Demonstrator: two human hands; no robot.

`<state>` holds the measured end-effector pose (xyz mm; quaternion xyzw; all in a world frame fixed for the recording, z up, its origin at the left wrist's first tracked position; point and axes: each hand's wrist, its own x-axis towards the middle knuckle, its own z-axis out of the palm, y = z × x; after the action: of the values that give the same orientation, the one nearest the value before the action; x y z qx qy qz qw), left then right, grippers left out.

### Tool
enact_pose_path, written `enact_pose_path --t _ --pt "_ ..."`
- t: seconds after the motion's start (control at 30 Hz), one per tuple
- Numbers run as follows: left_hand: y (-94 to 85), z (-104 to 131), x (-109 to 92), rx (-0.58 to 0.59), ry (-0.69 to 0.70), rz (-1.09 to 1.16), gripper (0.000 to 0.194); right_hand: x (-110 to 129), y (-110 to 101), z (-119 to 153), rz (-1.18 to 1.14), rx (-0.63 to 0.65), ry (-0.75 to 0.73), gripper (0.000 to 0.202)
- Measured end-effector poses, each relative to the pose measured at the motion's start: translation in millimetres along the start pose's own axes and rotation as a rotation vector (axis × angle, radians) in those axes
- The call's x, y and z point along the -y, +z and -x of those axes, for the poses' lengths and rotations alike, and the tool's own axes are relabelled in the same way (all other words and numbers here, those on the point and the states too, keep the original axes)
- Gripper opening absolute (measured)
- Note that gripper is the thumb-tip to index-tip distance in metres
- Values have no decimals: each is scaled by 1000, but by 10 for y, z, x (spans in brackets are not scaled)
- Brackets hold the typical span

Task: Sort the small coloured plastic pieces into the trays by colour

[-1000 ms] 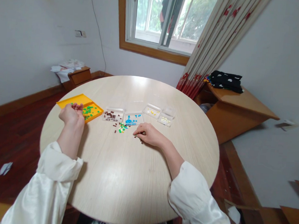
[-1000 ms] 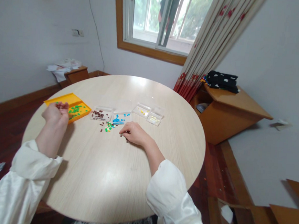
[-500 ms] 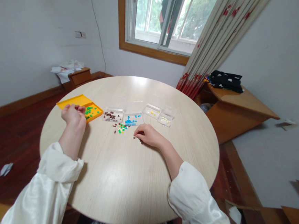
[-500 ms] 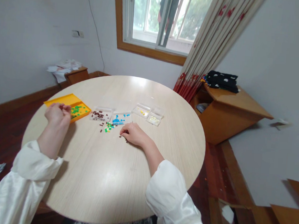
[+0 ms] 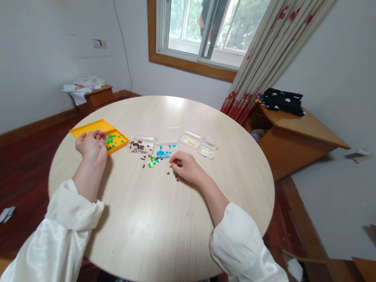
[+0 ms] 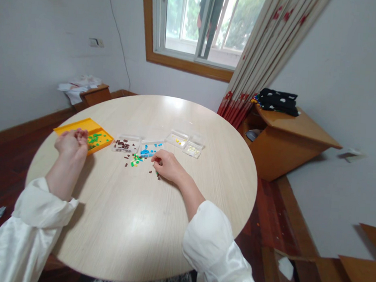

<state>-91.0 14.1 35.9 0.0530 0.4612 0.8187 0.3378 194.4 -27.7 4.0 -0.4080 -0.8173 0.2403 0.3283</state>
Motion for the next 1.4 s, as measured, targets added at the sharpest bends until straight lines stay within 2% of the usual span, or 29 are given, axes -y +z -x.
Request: enact_pose_path --t 0.17,0.27,0.37,0.43,0.5,0.53,0.6,0.67,0.73,0.83,0.9,1.07,1.4 --pt "-13 15 9 -8 -4 38 39 -5 9 -2 -19 -9 3 19" --pt "-55 -58 28 2 16 -64 39 -9 8 -8 -19 -17 -6 19" --pt "-104 -165 55 89 26 -266 27 -9 0 -15 -19 -39 -17 17" --pt "-102 -169 58 165 57 -272 18 -11 -3 -22 -27 -74 -27 16" --pt "-62 -76 46 240 72 -213 13 -12 -3 -34 -42 -126 -42 15" --pt "-32 4 37 307 60 -190 13 -11 -2 -41 -50 -158 -52 14" --pt "31 209 26 543 -20 -222 10 -1 0 -55 -64 -221 -74 12" --pt "79 432 48 792 -134 -326 7 26 -1 -63 -75 -271 -95 10" --pt "101 630 115 1006 -256 -461 13 70 -5 -62 -81 -297 -111 10" --pt "97 841 274 1250 -390 -619 26 146 -13 -46 -73 -292 -120 12" --pt "85 923 382 1353 -441 -673 32 188 -14 -34 -66 -278 -112 13" --pt "67 998 531 1408 -471 -636 36 230 -4 -28 -63 -256 -91 13" --pt "78 1018 519 1363 -419 -595 30 227 15 -17 -64 -265 -131 15"
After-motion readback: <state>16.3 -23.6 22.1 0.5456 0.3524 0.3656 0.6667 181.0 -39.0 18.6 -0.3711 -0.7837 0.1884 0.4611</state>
